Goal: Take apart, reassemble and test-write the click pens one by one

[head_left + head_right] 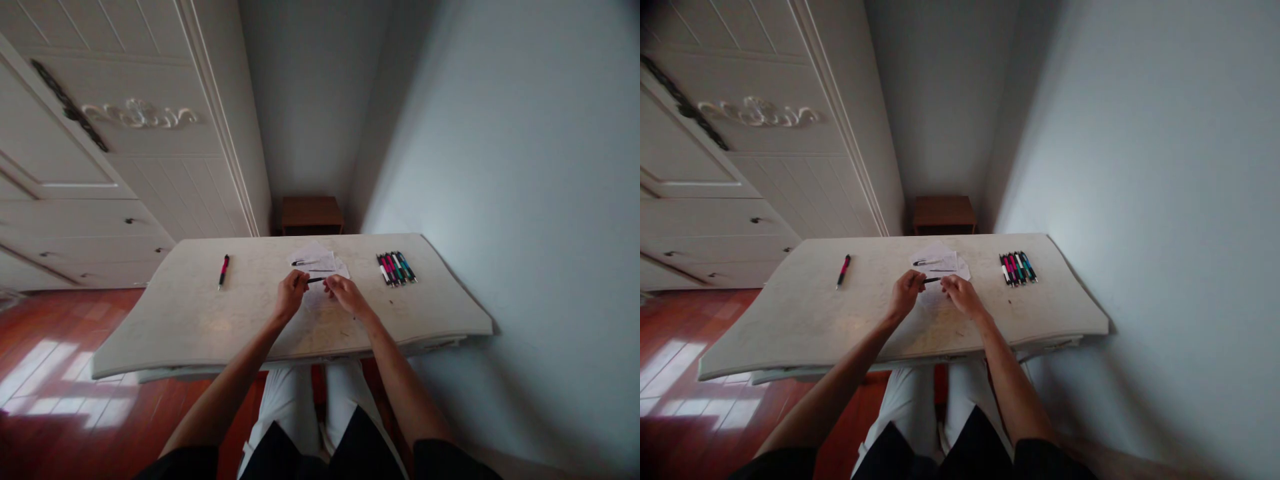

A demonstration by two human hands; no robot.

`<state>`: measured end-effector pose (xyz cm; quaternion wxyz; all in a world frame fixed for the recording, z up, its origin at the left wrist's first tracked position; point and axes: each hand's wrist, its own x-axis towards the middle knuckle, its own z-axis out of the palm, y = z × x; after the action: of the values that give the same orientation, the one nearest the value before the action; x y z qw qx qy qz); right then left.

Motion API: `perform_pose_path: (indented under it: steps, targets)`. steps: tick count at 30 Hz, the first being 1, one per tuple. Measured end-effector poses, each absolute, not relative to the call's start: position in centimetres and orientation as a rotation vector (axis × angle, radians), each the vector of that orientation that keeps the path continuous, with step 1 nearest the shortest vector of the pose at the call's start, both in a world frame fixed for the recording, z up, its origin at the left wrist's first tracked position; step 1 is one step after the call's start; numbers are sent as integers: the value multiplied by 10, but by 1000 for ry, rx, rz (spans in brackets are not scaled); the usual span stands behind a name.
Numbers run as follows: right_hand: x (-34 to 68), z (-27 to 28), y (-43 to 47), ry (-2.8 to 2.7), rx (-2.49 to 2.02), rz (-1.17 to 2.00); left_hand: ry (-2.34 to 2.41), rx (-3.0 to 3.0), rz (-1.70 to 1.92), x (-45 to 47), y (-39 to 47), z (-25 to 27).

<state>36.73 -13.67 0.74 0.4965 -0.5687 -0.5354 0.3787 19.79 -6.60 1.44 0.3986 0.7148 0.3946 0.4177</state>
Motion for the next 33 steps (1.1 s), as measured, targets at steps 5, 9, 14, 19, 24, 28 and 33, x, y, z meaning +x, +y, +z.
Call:
perform_pose_path:
  steps: [5,9,14,19,24,28,33]
  targets:
    - [367,7,-127,-1314,-1496,803,957,1903,1028,202,-59,7]
    - [372,2,-123,-1350,-1394,786,970,1904,1026,203,-58,2]
    - [375,-4,-123,-1312,-1434,708,954,1915,1025,203,-60,0]
    - [370,1,-124,-1435,-1607,451,942,1917,1028,202,-61,1]
    - [368,-1,-123,-1486,-1544,455,999,1879,1007,202,-58,-4]
    - [371,-6,-122,-1489,-1427,408,1018,1862,1007,201,-57,-7]
    - [378,-9,-122,-1460,-1402,270,1045,1881,1036,200,-56,-8]
